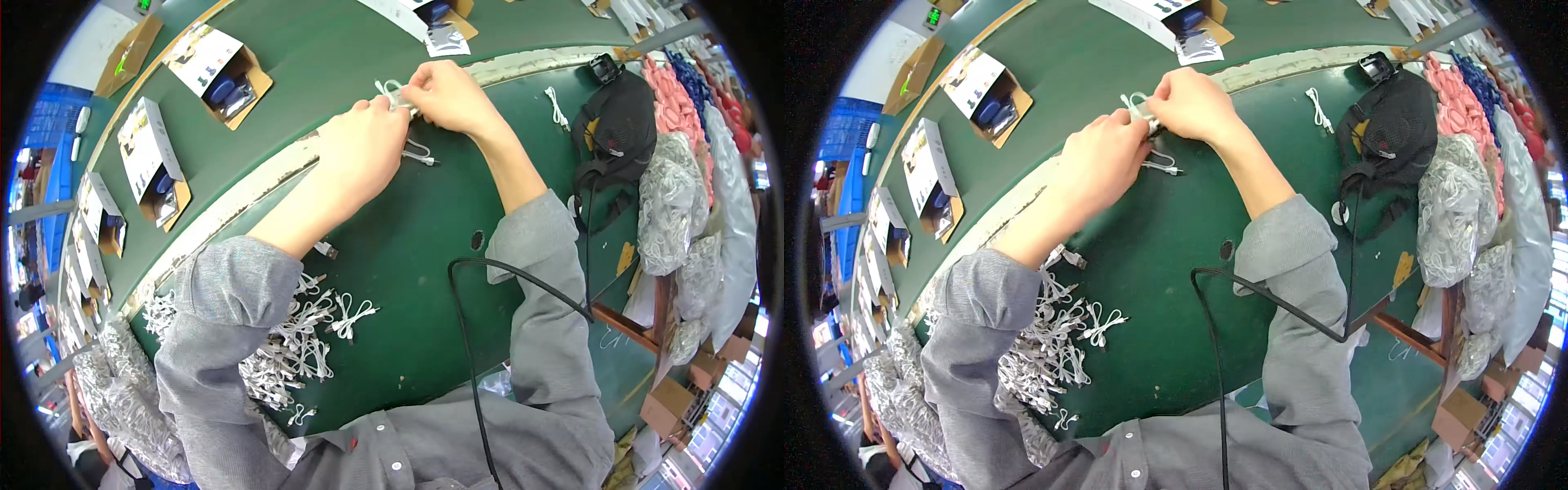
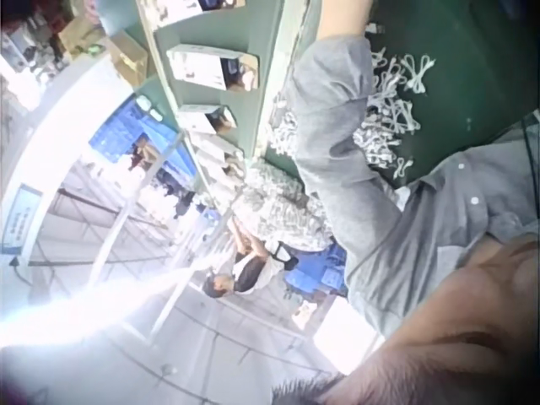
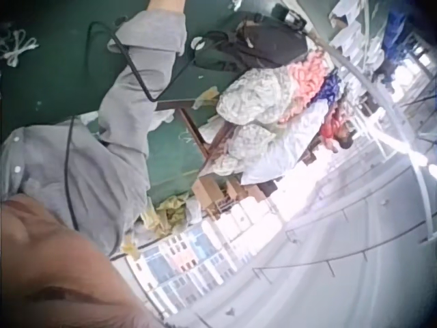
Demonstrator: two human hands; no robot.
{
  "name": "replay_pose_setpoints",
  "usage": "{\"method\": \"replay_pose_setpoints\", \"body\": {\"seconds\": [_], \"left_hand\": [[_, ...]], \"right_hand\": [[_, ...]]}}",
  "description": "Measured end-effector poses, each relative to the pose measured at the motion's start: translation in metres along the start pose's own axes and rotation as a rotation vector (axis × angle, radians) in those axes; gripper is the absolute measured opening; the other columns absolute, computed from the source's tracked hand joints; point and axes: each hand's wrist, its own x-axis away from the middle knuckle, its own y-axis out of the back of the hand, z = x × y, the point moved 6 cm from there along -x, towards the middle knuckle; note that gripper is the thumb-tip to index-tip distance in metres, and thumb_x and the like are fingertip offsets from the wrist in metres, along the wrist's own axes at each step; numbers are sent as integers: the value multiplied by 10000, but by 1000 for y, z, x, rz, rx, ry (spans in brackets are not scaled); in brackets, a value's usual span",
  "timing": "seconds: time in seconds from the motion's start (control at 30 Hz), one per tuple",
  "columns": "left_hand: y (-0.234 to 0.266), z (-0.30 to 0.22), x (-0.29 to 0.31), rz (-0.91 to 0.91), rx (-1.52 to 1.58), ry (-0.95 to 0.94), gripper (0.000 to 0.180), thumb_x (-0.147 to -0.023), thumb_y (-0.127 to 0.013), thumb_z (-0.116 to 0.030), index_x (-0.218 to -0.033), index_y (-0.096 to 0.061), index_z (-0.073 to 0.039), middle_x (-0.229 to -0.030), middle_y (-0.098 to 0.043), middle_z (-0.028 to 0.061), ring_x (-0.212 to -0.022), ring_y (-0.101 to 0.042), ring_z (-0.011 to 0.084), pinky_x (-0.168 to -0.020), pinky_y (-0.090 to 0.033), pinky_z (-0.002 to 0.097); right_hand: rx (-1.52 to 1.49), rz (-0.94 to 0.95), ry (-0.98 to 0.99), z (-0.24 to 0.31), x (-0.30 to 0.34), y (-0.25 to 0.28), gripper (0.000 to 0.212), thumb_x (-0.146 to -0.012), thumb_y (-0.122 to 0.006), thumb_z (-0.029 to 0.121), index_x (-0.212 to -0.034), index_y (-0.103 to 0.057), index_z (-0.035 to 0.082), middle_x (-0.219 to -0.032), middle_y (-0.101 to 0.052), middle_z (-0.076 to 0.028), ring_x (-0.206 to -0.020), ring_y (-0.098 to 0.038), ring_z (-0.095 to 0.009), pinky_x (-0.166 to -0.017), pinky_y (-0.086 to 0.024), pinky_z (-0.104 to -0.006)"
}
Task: Packaging white USB cables into small cardboard boxes on a factory assembly line.
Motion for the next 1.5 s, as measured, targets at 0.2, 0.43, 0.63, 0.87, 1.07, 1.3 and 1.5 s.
{"method": "replay_pose_setpoints", "body": {"seconds": [0.2,0.43,0.63,0.87,1.07,1.3,1.5], "left_hand": [[3,0,-19,-33,160,-3,269,-889,-667,-301,-898,-625,-36,-932,-645,122,-902,-658,321,-766,-532,451],[4,-13,-72,-106,935,110,442,-909,-693,-347,-1122,-656,38,-942,-712,112,-786,-665,138,-708,-533,298],[-14,-43,-85,61,1175,29,266,-926,-685,-181,-1112,-680,9,-881,-696,32,-778,-628,76,-667,-500,230],[-32,-19,-98,-74,1186,197,247,-844,-709,-141,-1042,-724,6,-910,-741,105,-829,-706,150,-768,-555,292],[12,0,-99,-402,859,15,207,-901,-601,-40,-1074,-698,18,-1031,-716,136,-933,-700,225,-837,-538,325],[-2,18,-116,-269,-258,-312,192,-773,-610,-4,-964,-588,-11,-1034,-595,103,-971,-662,264,-759,-592,334],[-13,-11,-164,-616,-463,-433,27,-684,-682,-75,-673,-666,-57,-721,-609,68,-697,-681,184,-543,-575,294]], "right_hand": [[-321,-210,-33,-34,6,40,273,-874,-650,249,-922,-673,-19,-780,-711,-115,-711,-677,-164,-672,-526,-334],[-418,-511,231,-1,56,72,72,-901,-655,58,-902,-640,-13,-758,-664,-39,-676,-616,-97,-630,-502,-258],[-422,-700,227,-31,61,113,175,-908,-655,54,-1057,-701,-26,-829,-697,-71,-707,-616,-94,-655,-503,-246],[10,-917,-18,-84,29,177,219,-877,-657,183,-978,-748,12,-828,-737,-154,-738,-717,-243,-727,-539,-346],[598,-866,36,-112,-68,209,240,-901,-544,223,-963,-751,118,-1040,-692,-169,-958,-677,-356,-851,-536,-469],[-192,-654,-60,-194,-125,223,306,-903,-632,256,-1091,-740,41,-881,-753,-104,-762,-719,-183,-724,-553,-326],[-220,-872,113,-171,-99,243,318,-888,-644,202,-1102,-708,-25,-910,-743,-81,-818,-704,-137,-749,-518,-260]]}}
